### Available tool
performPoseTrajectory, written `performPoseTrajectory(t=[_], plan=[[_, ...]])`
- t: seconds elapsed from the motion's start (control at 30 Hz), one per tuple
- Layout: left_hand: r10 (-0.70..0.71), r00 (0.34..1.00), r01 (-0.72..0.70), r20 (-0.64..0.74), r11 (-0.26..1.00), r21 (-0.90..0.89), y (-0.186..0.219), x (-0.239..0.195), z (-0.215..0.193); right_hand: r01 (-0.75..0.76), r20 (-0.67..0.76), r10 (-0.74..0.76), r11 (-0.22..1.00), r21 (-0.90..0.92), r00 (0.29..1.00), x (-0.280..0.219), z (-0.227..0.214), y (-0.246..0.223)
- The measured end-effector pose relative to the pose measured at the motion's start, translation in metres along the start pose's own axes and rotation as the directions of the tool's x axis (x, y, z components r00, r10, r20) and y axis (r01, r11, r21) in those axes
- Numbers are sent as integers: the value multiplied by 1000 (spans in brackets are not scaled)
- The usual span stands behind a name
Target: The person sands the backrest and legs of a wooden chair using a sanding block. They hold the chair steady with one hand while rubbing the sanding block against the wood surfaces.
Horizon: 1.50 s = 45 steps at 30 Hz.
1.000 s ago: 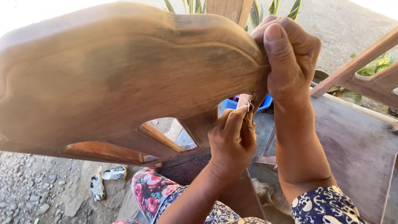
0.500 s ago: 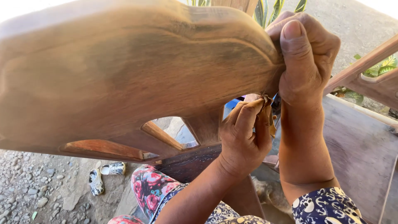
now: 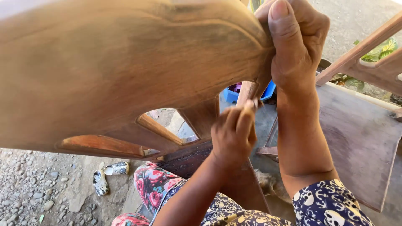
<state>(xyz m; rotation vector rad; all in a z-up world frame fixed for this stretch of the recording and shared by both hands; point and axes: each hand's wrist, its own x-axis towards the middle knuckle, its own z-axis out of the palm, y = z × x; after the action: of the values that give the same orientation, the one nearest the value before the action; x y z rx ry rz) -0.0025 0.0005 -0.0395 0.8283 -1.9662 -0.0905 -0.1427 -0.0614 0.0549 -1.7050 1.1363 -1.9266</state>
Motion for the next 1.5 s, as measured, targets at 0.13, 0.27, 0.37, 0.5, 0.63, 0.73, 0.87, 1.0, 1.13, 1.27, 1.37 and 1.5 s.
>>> performPoseTrajectory(t=[0.13, 0.27, 0.37, 0.5, 0.63, 0.73, 0.87, 1.0, 1.13, 1.27, 1.37, 1.5], plan=[[-37, 998, 39, 54, 998, -50, -13, -34, 24, 20, 10, -20, 1000, -2, 1000, 3, 1, 1], [-137, 956, 136, 261, 990, 20, -37, -111, 63, 29, -8, -29, 1000, -2, 1000, 2, 2, 1], [-70, 977, 72, 201, 997, -4, -26, -66, 45, 5, -33, -4, 1000, 18, 999, 1, 2, 0], [107, 994, -107, 14, 994, -18, -5, 7, 7, -39, -99, 55, 988, 150, 994, -5, -1, 13], [129, 979, -135, 160, 991, 24, -44, -91, 49, -27, -74, 33, 996, 88, 997, -5, -3, 16], [-89, 896, -33, 435, 964, 265, -62, -178, 73, -25, -137, 32, 998, 57, 990, -10, -3, 16], [-245, 781, 232, 575, 968, 98, -53, -198, 18, -19, 6, 19, 995, 99, 1000, -58, -12, 15], [-616, 423, 804, 664, 594, 38, -70, -195, -34, -172, -424, 176, 984, 49, 888, -170, -16, 70], [-733, 189, 982, 654, 131, -136, -82, -221, -39, -349, -140, 322, 900, -263, 936, -319, 3, 85], [-742, -20, 907, 670, -296, -301, -66, -212, -37, -407, 172, 432, 899, -160, 885, -359, 38, 54], [-738, -50, 887, 673, -343, -310, -62, -230, -22, -446, 205, 482, 873, -199, 852, -363, 48, 52], [-695, 41, 882, 718, -312, -353, -54, -191, -40, -626, 94, 641, 765, -148, 761, -346, 49, 57]])
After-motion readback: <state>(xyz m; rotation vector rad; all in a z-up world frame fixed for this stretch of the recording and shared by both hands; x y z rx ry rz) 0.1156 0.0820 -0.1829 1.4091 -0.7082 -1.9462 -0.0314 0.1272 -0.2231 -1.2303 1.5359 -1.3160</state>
